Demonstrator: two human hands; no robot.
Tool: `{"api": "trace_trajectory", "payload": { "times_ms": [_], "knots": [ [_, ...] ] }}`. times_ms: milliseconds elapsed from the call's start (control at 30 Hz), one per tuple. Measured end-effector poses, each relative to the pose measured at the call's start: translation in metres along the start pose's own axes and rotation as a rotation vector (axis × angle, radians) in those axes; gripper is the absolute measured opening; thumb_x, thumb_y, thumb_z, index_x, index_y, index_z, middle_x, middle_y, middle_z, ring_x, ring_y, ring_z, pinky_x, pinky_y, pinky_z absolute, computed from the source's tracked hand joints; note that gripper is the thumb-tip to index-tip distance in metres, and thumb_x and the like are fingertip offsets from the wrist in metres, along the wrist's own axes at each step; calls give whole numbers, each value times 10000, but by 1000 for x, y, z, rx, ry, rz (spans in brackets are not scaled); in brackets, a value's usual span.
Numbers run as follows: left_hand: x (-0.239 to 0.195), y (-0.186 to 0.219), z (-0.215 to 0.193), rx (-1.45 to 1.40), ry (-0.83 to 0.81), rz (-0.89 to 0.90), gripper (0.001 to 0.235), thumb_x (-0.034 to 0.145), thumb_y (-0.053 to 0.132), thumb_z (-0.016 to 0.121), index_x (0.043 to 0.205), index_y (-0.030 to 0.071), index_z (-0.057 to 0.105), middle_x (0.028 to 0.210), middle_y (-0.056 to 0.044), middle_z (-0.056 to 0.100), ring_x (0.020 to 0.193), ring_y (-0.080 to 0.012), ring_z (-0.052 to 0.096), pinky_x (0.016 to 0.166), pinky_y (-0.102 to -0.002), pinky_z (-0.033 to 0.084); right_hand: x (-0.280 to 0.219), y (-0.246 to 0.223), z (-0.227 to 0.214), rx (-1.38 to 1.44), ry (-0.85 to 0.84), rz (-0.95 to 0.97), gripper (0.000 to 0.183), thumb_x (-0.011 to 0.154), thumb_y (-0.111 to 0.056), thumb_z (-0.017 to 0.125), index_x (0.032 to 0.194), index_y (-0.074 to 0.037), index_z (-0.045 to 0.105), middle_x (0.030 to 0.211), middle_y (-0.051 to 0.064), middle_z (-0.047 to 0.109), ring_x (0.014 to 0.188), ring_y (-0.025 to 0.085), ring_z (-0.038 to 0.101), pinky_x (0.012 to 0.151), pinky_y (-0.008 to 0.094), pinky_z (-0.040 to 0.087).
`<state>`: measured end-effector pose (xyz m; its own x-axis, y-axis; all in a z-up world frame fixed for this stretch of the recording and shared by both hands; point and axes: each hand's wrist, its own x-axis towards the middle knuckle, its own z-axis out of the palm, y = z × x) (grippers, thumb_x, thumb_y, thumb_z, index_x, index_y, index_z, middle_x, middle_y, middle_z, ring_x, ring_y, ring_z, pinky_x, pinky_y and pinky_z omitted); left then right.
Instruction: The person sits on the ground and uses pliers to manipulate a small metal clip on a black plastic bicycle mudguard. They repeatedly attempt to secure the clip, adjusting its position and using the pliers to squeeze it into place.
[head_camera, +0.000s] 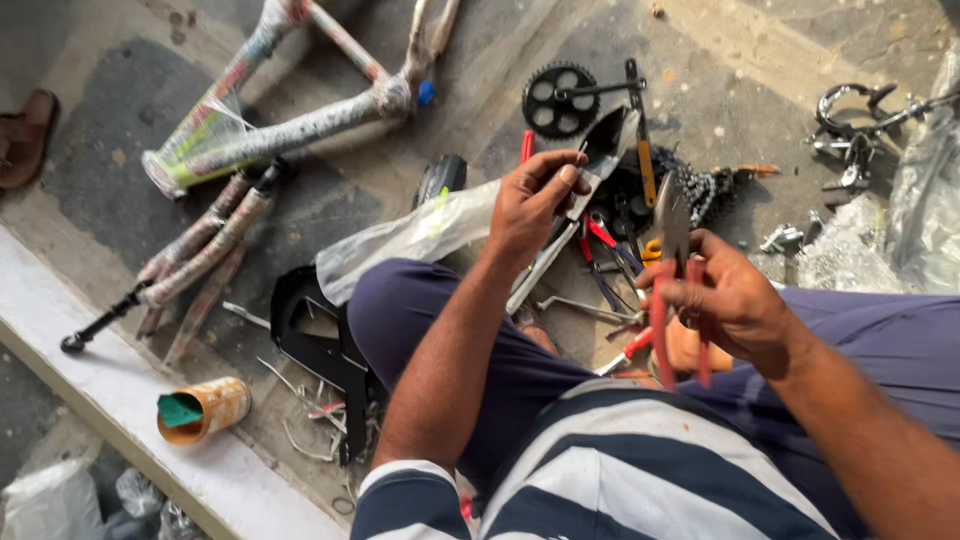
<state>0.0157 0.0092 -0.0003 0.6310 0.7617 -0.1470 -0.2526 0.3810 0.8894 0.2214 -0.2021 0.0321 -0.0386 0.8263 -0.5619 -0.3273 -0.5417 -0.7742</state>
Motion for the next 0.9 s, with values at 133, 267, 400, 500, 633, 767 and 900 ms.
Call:
{"api": "trace_trajectory", "payload": {
  "times_ms": [133,267,400,500,633,767,900],
  "knots": [
    [-8,-3,-1,37,-6,-25,226,1059,138,632,1226,-8,679,928,-63,737,769,-74,597,695,-234,492,12,24,14,101,9,93,360,1092,-286,630,1330,-26,704,978,190,732,625,143,521,480,238,383],
    [-9,-8,1,170,-4,-29,235,1059,160,633,1224,0,685,913,-54,739,745,-59,570,673,-221,486,29,21,15,-104,85,-174,345,964,-255,683,1275,-104,687,1148,74,730,1011,123,694,880,263,546],
    [-15,-8,1,149,-51,-47,236,1065,171,637,1222,1,686,940,-49,737,839,-77,662,741,-232,536,31,7,22,-698,309,-383,243,992,-283,696,1176,-126,720,1256,66,704,1088,212,684,907,358,530],
    [-12,-4,5,180,-74,-36,237,1055,173,642,1220,9,687,945,-47,747,864,-86,689,767,-244,559,34,2,27,-823,370,-362,227,976,-269,705,1174,-157,718,1171,80,703,1012,237,701,860,372,543],
    [-13,5,11,369,-44,-17,224,1048,180,645,1198,25,706,908,-35,757,841,-81,697,740,-245,562,36,7,30,-833,385,-298,250,945,-310,694,1133,-146,706,1093,74,714,924,240,717,813,376,554],
    [-15,12,13,481,-41,25,206,1037,173,655,1172,35,727,884,-25,766,825,-77,702,728,-244,561,37,11,27,-906,384,-190,325,1001,-445,690,1139,-151,709,952,79,706,904,233,723,826,398,565],
    [-17,15,14,534,-54,50,203,1033,177,661,1169,44,731,875,-22,772,813,-76,705,725,-244,567,38,16,24,-979,390,-286,542,965,-497,671,1417,-204,613,989,79,688,917,247,700,823,417,556]
  ]
}}
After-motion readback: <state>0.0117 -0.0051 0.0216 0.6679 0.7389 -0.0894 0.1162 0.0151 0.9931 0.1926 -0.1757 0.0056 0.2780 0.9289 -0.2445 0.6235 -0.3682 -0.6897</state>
